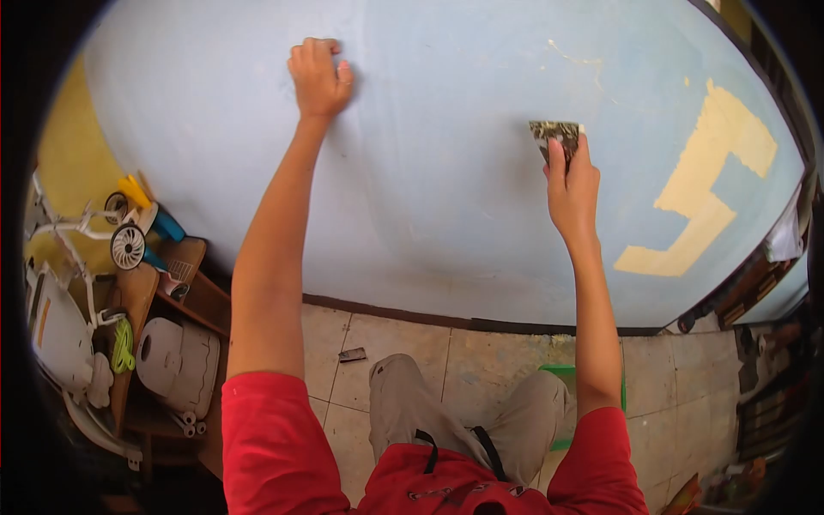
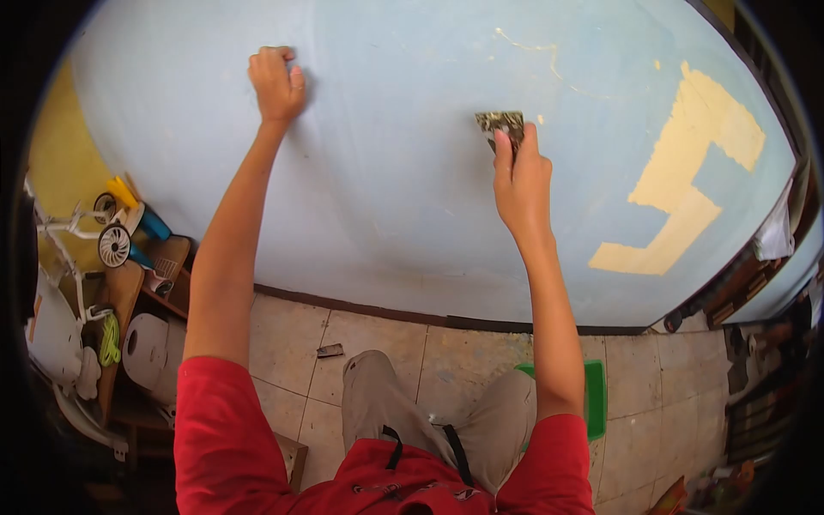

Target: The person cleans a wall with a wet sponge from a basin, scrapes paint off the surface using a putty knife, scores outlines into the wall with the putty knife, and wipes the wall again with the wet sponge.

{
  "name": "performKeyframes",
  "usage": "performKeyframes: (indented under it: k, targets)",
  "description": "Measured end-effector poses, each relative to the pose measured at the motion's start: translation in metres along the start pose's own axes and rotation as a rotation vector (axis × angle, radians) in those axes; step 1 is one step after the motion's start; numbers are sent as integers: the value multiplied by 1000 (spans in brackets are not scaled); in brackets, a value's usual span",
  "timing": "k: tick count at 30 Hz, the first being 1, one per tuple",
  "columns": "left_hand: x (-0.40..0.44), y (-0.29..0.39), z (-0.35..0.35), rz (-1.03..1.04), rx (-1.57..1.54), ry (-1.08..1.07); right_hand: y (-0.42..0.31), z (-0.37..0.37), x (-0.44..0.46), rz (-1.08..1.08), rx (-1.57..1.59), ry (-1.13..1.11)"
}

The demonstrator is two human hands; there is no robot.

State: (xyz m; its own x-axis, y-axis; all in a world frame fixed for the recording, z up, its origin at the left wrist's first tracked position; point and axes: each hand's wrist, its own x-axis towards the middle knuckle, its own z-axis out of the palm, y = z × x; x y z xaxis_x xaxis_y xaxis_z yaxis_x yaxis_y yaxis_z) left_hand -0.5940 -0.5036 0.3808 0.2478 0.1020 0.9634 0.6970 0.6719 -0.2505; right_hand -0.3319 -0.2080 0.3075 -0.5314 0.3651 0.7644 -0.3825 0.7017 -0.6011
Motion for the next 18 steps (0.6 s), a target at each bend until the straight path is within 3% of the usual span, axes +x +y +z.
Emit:
performKeyframes:
  k: [1, 6, 18]
  targets:
    - [0, 1, 0, -8, -18, 5, -17, 14, 16, -135, -60, -55]
    - [-1, 3, 0, -54, -69, 35, -56, 72, 77, -297, -194, -90]
    - [-2, -4, 6, 12, -72, 77, -66, 98, 91, -254, -201, 38]
